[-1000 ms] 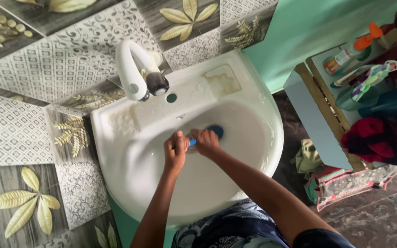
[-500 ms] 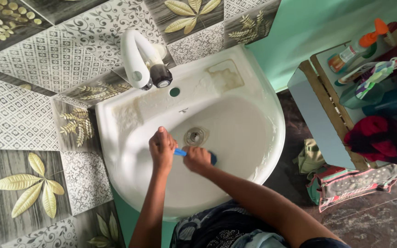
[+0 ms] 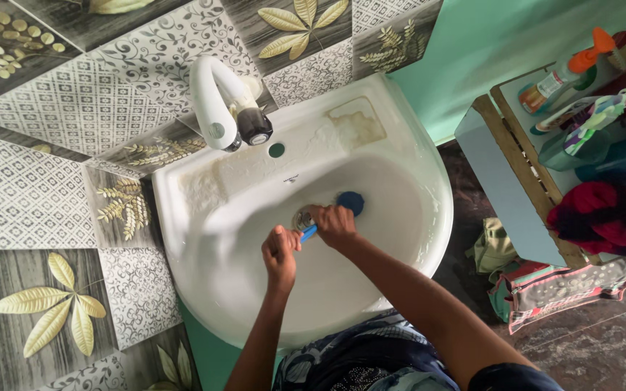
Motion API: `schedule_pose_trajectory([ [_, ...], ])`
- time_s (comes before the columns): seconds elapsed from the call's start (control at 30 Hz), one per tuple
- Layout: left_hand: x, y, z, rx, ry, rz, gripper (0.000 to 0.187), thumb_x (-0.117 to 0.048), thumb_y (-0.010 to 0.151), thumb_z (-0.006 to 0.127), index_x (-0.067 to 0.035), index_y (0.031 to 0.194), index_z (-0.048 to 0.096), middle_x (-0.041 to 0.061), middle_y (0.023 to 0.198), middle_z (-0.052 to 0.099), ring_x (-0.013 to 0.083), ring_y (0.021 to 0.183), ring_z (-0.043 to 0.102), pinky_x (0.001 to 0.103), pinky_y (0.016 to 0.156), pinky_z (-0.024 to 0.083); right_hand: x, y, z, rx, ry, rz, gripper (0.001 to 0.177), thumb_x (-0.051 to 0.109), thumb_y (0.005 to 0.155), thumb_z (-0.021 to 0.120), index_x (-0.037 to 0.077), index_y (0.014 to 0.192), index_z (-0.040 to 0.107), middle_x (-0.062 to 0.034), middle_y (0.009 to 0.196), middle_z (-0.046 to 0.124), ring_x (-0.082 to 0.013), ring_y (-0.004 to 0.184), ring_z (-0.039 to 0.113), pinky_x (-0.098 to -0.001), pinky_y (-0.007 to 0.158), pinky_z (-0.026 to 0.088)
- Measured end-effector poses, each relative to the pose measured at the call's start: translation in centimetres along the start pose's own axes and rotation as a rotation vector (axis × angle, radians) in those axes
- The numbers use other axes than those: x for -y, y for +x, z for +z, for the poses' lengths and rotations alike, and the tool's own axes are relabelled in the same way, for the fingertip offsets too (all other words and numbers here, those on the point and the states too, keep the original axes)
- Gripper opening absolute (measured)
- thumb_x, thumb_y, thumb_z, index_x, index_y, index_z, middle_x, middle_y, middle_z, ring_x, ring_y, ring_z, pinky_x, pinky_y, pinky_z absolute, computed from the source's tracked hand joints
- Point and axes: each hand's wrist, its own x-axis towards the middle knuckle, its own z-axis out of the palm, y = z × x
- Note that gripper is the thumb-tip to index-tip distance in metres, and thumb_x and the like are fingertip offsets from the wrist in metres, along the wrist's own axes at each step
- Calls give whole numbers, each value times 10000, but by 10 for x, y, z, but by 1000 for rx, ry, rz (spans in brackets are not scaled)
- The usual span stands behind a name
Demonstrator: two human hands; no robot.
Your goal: The person cleans the sink using a blue scrub brush and water from the faucet.
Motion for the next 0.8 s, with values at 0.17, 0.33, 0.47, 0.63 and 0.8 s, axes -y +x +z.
schedule_pose_trajectory([
  [0.17, -8, 12, -21, -46, -59, -56, 559, -410, 1118, 472, -110, 668, 332, -5, 578, 361, 129, 559, 406, 354, 693, 506, 40, -13, 4, 175, 100, 149, 166, 188, 688, 694, 170, 849, 655, -66, 717, 602, -290, 679, 580, -455, 530, 446],
  [0.33, -43, 32, -27, -50, 61, -181, 558, -424, 1096, 443, -118, 643, 327, -13, 501, 313, 114, 441, 325, 324, 564, 466, 75, -31, -26, 253, 279, 145, 141, 168, 746, 678, 193, 885, 680, -75, 673, 596, -301, 555, 586, -475, 437, 464],
  [0.47, -35, 41, -8, 3, 57, -125, 568, -427, 1108, 429, -116, 646, 315, -13, 531, 340, 111, 472, 347, 313, 568, 453, 58, -22, -21, 259, 201, 201, 188, 217, 708, 695, 138, 877, 672, -90, 688, 607, -306, 552, 590, -478, 439, 464],
  [0.63, -14, 21, 6, 83, 58, 1, 533, -391, 1114, 479, -90, 689, 367, 5, 603, 389, 119, 584, 395, 338, 691, 496, 16, 25, -15, 387, 396, 338, 83, 234, 814, 685, 199, 889, 680, -89, 717, 662, -341, 606, 647, -490, 466, 476],
  [0.8, -13, 12, -7, 15, 46, -19, 552, -409, 1120, 448, -107, 668, 346, 0, 583, 387, 120, 573, 417, 332, 668, 478, 23, 30, -27, 424, 350, 247, 196, 266, 736, 719, 128, 863, 664, -145, 698, 690, -371, 604, 686, -515, 478, 512],
])
